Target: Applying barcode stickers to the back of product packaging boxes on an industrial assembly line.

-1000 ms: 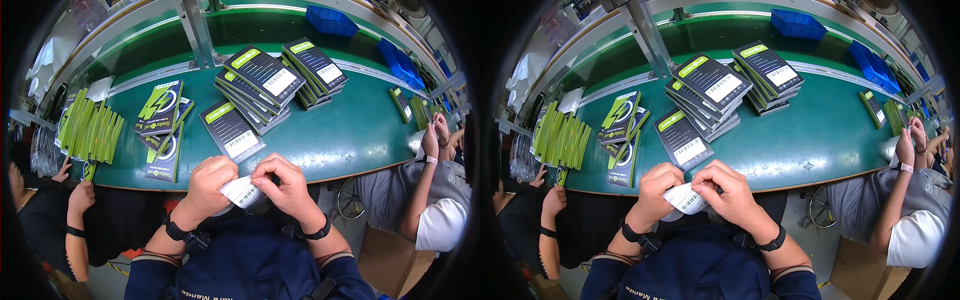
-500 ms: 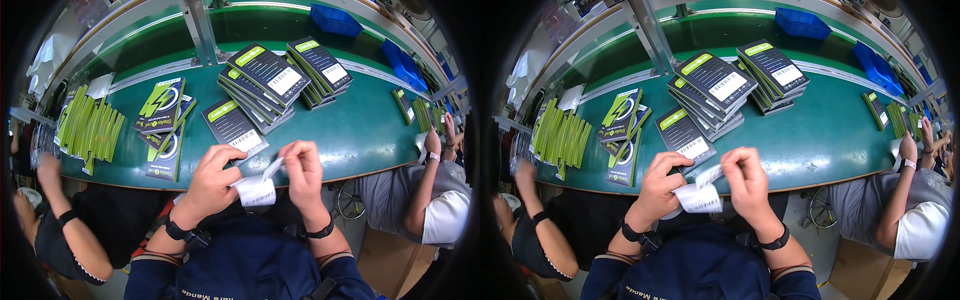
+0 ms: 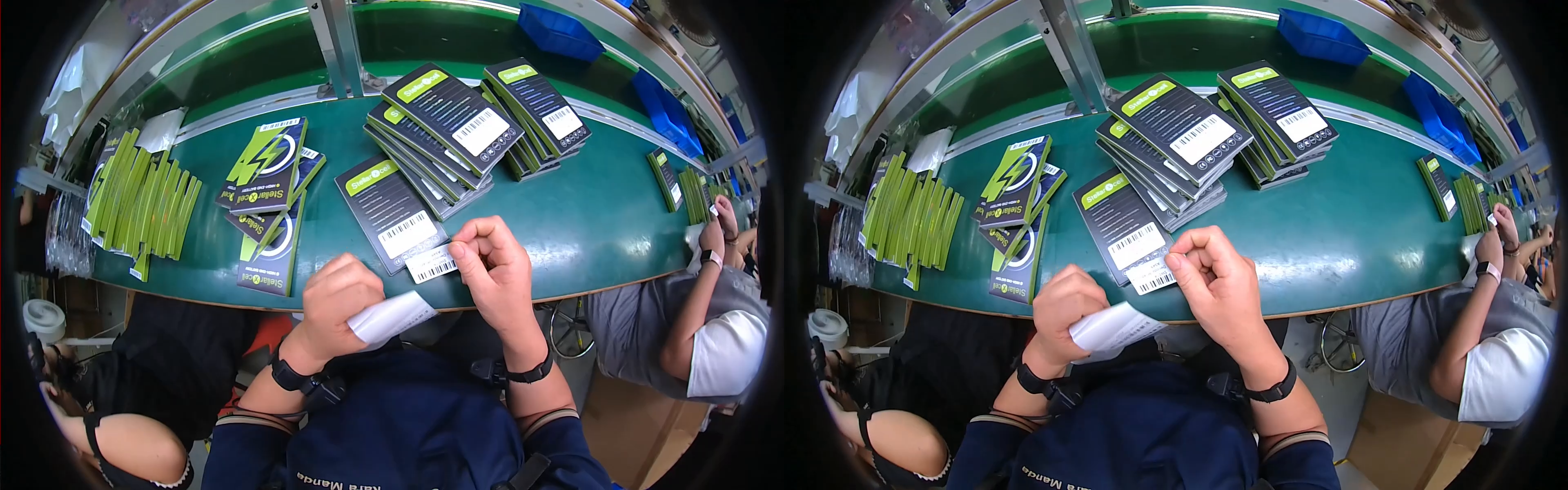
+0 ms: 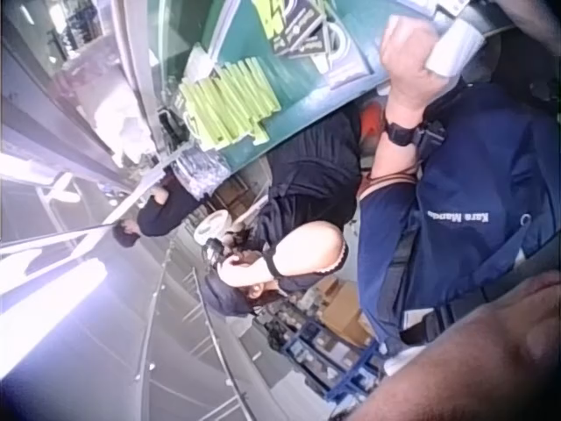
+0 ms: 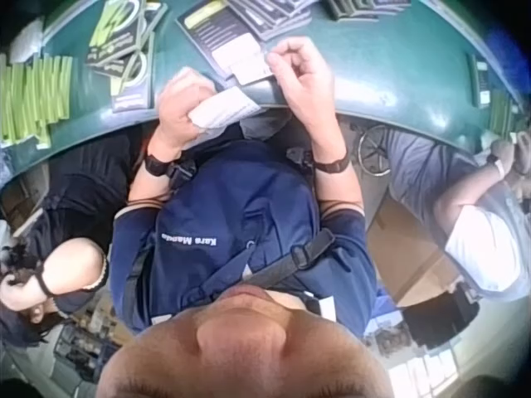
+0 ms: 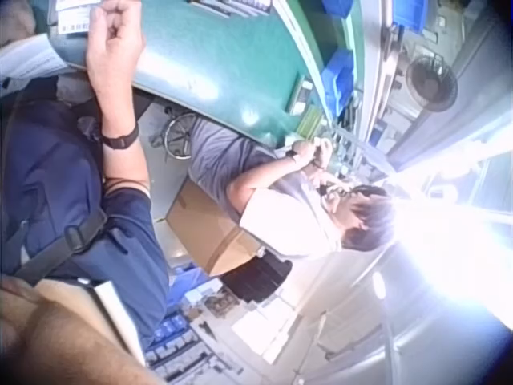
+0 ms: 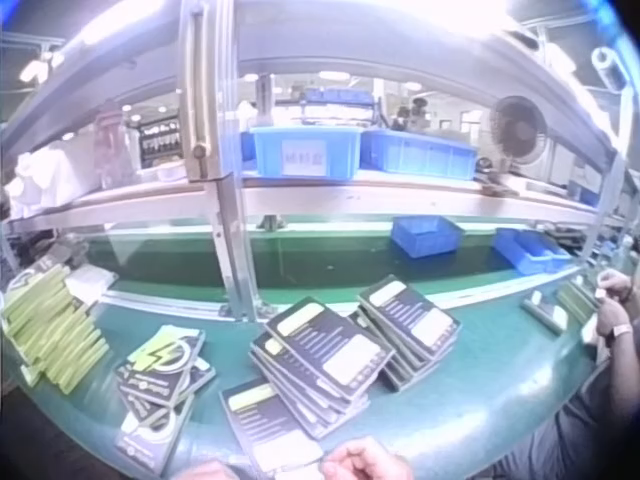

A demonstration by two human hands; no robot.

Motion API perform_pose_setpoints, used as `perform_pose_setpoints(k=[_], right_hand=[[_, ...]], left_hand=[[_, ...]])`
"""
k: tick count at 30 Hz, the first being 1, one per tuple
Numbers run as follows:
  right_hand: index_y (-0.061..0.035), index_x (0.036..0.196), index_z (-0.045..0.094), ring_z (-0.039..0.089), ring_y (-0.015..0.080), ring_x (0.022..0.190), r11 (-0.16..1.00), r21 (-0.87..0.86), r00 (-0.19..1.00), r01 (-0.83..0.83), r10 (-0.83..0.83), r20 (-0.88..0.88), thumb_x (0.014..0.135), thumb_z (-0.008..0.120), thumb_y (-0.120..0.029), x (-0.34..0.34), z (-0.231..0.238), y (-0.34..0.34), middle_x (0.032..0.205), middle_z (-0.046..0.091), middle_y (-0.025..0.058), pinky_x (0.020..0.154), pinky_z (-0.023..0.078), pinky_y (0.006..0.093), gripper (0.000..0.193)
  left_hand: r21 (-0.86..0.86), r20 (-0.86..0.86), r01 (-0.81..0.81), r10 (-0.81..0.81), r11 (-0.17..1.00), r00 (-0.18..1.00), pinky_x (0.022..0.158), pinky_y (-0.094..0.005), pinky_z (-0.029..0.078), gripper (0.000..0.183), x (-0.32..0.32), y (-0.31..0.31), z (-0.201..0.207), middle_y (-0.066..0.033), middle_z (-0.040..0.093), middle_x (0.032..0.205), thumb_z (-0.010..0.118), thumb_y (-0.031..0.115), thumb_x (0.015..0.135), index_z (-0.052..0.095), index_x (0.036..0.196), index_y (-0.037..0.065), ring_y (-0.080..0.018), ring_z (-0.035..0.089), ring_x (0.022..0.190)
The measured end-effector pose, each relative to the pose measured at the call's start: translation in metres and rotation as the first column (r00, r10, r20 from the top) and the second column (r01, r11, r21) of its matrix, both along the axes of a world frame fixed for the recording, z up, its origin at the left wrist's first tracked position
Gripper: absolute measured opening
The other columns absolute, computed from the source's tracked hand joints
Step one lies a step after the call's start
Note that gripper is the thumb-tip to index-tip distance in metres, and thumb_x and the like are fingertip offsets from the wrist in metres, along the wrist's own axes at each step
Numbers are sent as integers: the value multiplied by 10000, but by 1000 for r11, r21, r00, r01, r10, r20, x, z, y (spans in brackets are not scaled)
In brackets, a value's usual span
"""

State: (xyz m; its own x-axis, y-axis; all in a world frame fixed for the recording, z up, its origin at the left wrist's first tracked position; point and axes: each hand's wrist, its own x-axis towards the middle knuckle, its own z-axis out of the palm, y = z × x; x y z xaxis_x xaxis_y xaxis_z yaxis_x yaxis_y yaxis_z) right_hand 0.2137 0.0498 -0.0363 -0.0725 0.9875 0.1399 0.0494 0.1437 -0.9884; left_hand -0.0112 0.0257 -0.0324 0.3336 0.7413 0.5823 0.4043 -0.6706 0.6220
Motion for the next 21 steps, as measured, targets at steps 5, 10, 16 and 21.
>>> perform_pose_setpoints(k=[5,10,16,21], right_hand=[[-48,975,612,371,9,533,1000,11,995,-11,10,97,930,713,-45,-7,6,3,584,499,-60,495,300,219,110],[-46,956,621,388,28,491,997,74,973,-5,-13,231,912,725,-41,-12,9,2,551,501,-34,473,306,231,113],[-43,950,636,464,46,477,995,97,939,13,-46,342,899,729,-38,-17,14,1,558,558,6,467,361,248,106],[-44,937,641,491,63,473,994,99,929,36,-70,364,895,732,-52,-19,13,3,557,565,17,472,381,259,100]], left_hand=[[37,12,188,-188,981,982,577,-329,448,183,-3,3,-1,-47,636,749,812,107,688,634,696,62,-223,574,640],[19,24,156,-156,988,987,598,-330,440,199,-4,2,-4,-45,637,757,815,116,685,622,691,68,-226,577,648],[36,-26,71,-70,997,997,627,-334,411,271,1,2,-2,-25,626,772,844,157,690,585,650,87,-216,563,671],[54,-2,51,-51,997,999,614,-334,391,328,2,1,-3,-1,622,771,863,188,704,561,609,101,-197,546,669]])
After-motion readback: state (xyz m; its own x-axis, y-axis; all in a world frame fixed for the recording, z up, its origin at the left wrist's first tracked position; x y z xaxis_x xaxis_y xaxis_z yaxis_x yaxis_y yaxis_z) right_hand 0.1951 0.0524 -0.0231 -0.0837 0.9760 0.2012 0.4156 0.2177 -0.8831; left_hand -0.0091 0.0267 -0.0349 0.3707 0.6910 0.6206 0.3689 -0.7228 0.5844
